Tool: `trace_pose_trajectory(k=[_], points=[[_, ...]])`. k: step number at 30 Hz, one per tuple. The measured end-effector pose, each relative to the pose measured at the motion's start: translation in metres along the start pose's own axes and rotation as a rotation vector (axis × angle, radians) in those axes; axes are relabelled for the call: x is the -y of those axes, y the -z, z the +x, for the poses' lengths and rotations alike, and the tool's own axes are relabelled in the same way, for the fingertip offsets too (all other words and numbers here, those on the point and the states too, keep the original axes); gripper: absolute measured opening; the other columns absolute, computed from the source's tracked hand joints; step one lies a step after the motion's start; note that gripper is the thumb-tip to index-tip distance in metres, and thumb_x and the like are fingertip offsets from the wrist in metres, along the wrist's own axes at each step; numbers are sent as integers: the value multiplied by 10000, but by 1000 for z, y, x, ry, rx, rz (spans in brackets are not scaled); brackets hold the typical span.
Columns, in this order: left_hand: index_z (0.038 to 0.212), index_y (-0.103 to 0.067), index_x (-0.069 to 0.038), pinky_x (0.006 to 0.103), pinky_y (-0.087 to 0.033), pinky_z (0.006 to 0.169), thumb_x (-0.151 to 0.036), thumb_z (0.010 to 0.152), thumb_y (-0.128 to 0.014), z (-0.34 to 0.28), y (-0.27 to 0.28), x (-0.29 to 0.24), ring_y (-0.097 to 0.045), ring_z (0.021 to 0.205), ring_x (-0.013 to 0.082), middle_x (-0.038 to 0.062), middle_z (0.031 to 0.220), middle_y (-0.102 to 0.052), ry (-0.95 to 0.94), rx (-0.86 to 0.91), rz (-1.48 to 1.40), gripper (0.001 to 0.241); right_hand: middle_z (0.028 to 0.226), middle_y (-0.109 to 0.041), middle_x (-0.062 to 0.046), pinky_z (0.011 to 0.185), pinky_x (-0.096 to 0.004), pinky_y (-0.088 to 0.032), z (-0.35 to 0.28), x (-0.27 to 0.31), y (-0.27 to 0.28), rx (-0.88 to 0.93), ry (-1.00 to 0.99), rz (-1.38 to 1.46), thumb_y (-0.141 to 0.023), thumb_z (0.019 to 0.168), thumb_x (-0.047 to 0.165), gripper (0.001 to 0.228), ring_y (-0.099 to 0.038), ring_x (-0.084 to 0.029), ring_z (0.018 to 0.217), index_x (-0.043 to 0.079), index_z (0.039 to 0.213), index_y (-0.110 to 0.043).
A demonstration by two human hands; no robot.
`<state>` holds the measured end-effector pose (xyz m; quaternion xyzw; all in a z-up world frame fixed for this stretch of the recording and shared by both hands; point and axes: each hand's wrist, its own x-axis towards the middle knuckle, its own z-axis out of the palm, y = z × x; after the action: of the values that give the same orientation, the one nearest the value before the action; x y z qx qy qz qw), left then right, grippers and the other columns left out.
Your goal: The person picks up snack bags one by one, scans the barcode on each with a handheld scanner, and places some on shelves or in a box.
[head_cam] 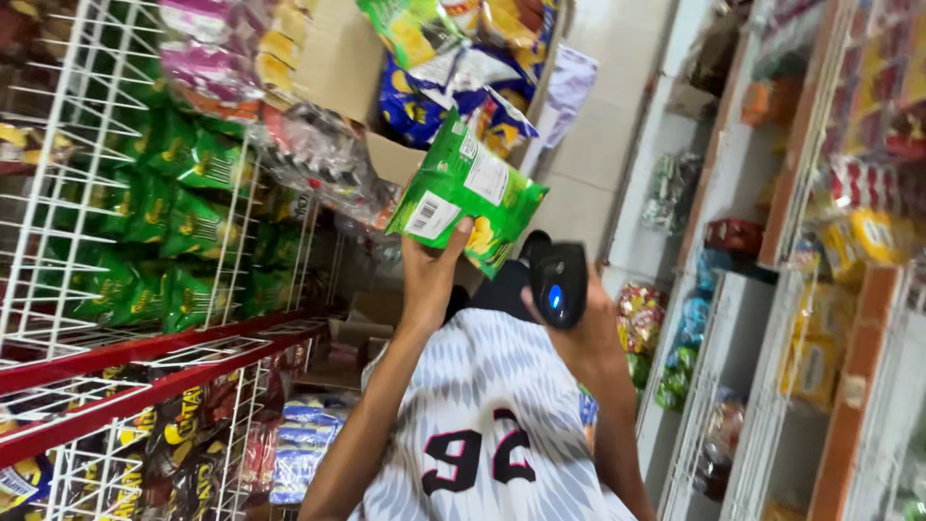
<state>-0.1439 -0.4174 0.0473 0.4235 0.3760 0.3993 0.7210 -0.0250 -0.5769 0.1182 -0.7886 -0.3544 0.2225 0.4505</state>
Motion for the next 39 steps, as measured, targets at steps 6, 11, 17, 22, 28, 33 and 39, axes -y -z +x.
trace_pose_trajectory(k=[6, 11, 17, 22, 28, 33, 39], points=[[1594, -279, -23, 342, -484, 1106, -123, 970, -724, 18, 13, -14, -551, 1314, 180, 117, 1466, -526, -117, 157, 61, 773, 719, -700, -79, 600, -329, -538, 16, 28, -7, 500, -59, 12, -809, 826, 214, 256, -584, -109, 669, -3, 927, -718], [1625, -253, -31, 349, -458, 1152, -93, 1001, -685, 41, 8, 10, -507, 1392, 189, 123, 1534, -477, -13, 269, 97, 762, 648, -687, -64, 578, -322, -523, 26, 43, -10, 526, -233, 82, -782, 860, 241, 264, -615, -100, 626, -6, 891, -694], [1624, -249, -42, 348, -409, 1203, -75, 1016, -661, 67, -2, 15, -427, 1464, 174, 89, 1630, -395, -54, 443, 26, 735, 653, -698, -63, 604, -304, -538, 28, 20, -10, 456, -258, 264, -762, 881, 202, 234, -670, -119, 626, -14, 875, -675], [1614, -140, -129, 394, -463, 1085, -111, 915, -707, 81, -1, 1, -509, 1339, 219, 117, 1495, -482, 278, 124, -225, 901, 930, -708, -17, 756, -277, -548, 46, -3, -10, -12, -117, 218, -768, 909, 98, 151, -671, -105, 855, 22, 1021, -702], [1649, 162, -274, 415, -364, 1169, -195, 978, -675, 67, 30, -19, -411, 1412, 201, 65, 1582, -343, 83, 71, -190, 1076, 1146, -652, -26, 958, -249, -498, 76, 19, -29, -57, 119, 286, -749, 1018, 101, 422, -627, -99, 1092, 11, 1392, -575], [1590, 297, -273, 436, -359, 1178, -212, 983, -665, 33, 83, -38, -439, 1393, 258, 138, 1536, -412, -141, -103, -70, 1139, 949, -704, -12, 758, -229, -548, 85, 66, -70, 222, -58, 318, -752, 943, 142, 450, -729, -112, 901, 24, 1355, -616], [1694, -159, -165, 416, -231, 1312, -154, 1122, -581, -9, 151, -55, -250, 1610, 258, 103, 1744, -269, -217, -229, 214, 711, 836, -516, 37, 644, -233, -421, 68, 54, -136, 342, 25, 273, -815, 942, 113, 296, -497, -88, 725, -1, 1199, -723]])
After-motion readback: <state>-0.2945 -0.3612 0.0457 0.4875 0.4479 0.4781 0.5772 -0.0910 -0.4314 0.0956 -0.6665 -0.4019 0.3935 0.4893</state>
